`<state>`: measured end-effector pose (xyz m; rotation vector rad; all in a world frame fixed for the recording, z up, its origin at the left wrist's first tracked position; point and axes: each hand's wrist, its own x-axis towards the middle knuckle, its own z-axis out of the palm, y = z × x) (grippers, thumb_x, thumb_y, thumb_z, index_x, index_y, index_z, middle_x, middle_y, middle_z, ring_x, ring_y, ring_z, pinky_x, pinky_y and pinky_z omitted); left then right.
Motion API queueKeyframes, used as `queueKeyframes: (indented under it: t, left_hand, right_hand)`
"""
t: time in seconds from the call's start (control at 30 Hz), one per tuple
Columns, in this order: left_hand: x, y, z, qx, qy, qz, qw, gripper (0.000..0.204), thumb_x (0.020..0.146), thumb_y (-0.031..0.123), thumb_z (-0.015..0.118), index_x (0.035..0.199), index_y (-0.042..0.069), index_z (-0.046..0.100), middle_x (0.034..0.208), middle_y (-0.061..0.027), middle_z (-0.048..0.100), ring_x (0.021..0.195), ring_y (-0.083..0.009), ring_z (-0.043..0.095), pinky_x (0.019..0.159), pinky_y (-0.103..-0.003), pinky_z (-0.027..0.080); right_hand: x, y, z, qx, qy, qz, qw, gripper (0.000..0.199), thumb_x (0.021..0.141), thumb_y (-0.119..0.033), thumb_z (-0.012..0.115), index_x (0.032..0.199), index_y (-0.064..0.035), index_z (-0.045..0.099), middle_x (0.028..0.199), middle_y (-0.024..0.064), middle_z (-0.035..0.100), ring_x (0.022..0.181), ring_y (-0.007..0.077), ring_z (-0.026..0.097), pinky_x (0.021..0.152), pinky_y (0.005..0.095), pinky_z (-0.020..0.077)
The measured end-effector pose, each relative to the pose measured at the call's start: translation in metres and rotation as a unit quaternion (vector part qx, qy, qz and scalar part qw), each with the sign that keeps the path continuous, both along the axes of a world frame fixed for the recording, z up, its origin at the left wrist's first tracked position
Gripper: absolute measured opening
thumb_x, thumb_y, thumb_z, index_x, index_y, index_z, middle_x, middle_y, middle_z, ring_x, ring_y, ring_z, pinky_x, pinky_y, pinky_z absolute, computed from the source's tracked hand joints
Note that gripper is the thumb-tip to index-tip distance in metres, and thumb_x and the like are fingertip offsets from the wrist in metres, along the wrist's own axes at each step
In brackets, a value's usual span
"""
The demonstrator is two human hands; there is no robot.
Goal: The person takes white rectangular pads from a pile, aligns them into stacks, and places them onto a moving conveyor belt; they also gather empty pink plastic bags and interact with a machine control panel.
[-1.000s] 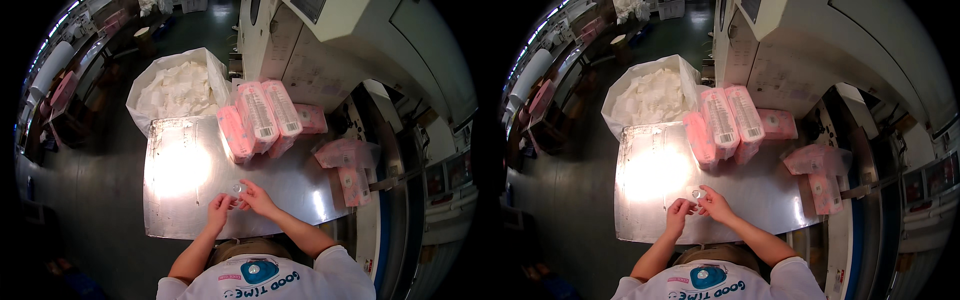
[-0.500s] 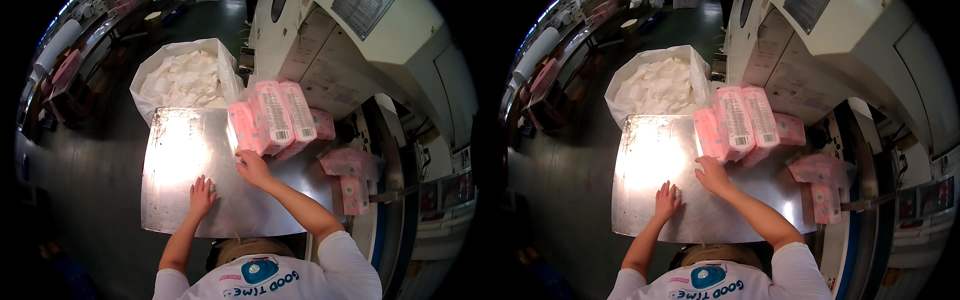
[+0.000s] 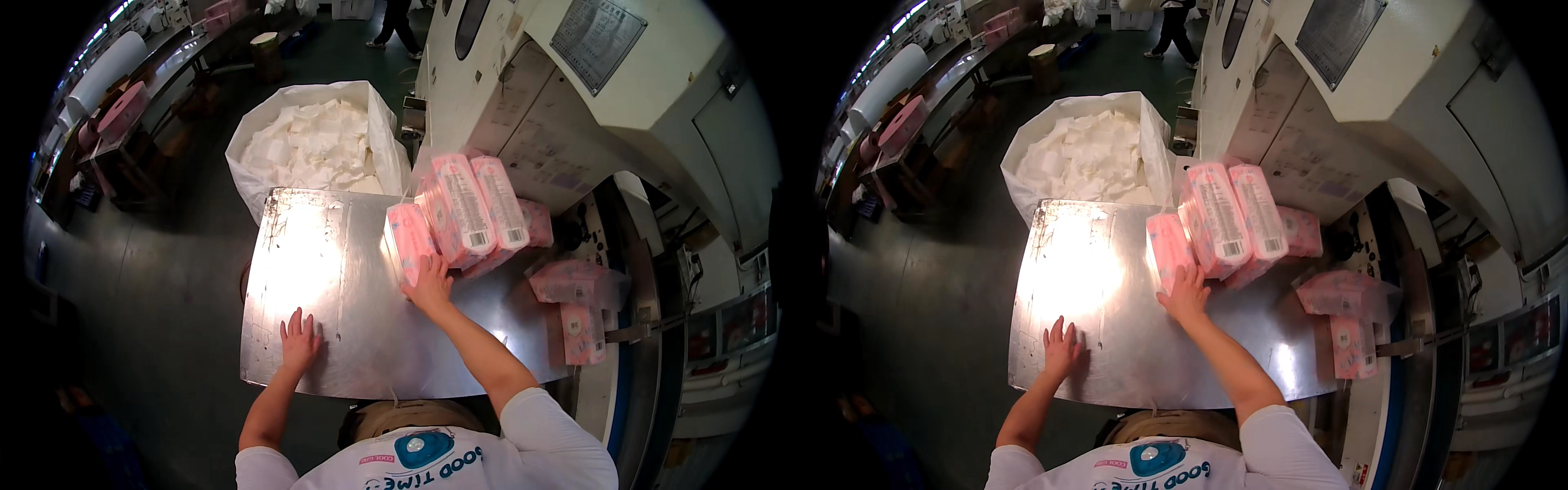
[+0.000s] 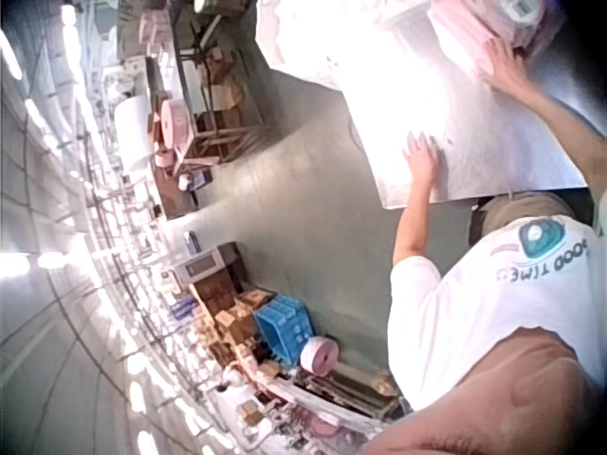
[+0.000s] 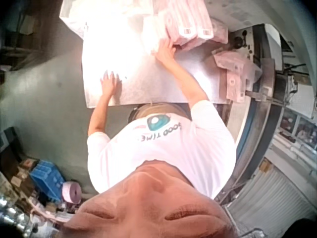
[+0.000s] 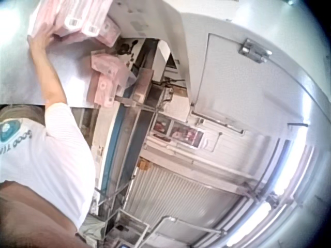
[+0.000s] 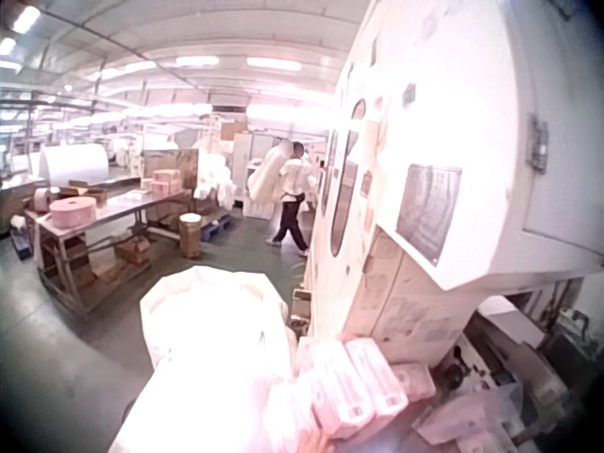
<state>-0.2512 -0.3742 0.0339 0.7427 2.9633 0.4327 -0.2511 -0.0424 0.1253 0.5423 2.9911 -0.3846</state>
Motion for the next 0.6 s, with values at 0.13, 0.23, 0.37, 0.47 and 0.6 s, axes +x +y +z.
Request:
queueKeyframes:
  t: [0.13, 0.23, 0.37, 0.47, 0.6]
  left_hand:
    - [0.009, 0.058, 0.040, 0.168, -0.006, -0.061, 0.984, 0.053, 0.076, 0.018, 0.064, 0.122, 0.001, 0.045, 0.136, -0.0221, 0.033, 0.122, -0.0375, 0.036, 0.100, -0.051, 0.029]
    - [0.032, 0.107, 0.100, 0.277, -0.033, -0.142, 0.950, 0.057, 0.076, 0.020, 0.066, 0.125, 0.000, 0.043, 0.134, -0.0217, 0.036, 0.119, -0.0389, 0.039, 0.099, -0.045, 0.033]
    - [0.069, 0.182, 0.148, 0.372, -0.011, -0.253, 0.893, 0.053, 0.083, 0.023, 0.059, 0.128, 0.001, 0.041, 0.129, -0.0170, 0.044, 0.115, -0.0308, 0.046, 0.096, -0.037, 0.037]
    - [0.094, 0.214, 0.117, 0.500, -0.457, -0.166, 0.716, 0.045, 0.090, 0.025, 0.051, 0.128, 0.002, 0.042, 0.118, -0.0108, 0.052, 0.105, -0.0187, 0.052, 0.089, -0.030, 0.042]
    - [0.099, 0.231, 0.083, 0.394, -0.537, -0.172, 0.726, 0.038, 0.094, 0.027, 0.045, 0.123, 0.003, 0.049, 0.102, -0.0035, 0.057, 0.092, -0.0090, 0.051, 0.078, -0.026, 0.044]
  right_hand:
    - [-0.004, 0.001, -0.002, -0.015, 0.010, -0.036, 0.999, 0.073, 0.068, -0.034, 0.068, 0.129, -0.0093, 0.036, 0.132, 0.0159, 0.031, 0.107, 0.0375, 0.046, 0.082, 0.0514, 0.0399]
    - [0.036, 0.001, 0.034, -0.067, -0.007, 0.037, 0.997, 0.062, 0.072, -0.037, 0.064, 0.124, -0.0083, 0.044, 0.125, 0.0163, 0.040, 0.103, 0.0372, 0.051, 0.082, 0.0477, 0.0419]
    - [0.089, 0.038, 0.135, -0.260, -0.171, 0.050, 0.949, 0.047, 0.081, -0.042, 0.057, 0.108, -0.0037, 0.059, 0.101, 0.0143, 0.060, 0.094, 0.0273, 0.059, 0.081, 0.0359, 0.0454]
    - [0.134, 0.066, 0.119, -0.377, -0.165, 0.084, 0.908, 0.047, 0.085, -0.048, 0.051, 0.096, -0.0042, 0.066, 0.082, 0.0122, 0.066, 0.078, 0.0232, 0.062, 0.074, 0.0322, 0.0473]
    - [0.191, 0.096, 0.058, -0.481, -0.022, 0.040, 0.876, 0.037, 0.086, -0.031, 0.056, 0.107, -0.0011, 0.059, 0.094, 0.0104, 0.063, 0.083, 0.0154, 0.059, 0.071, 0.0300, 0.0465]
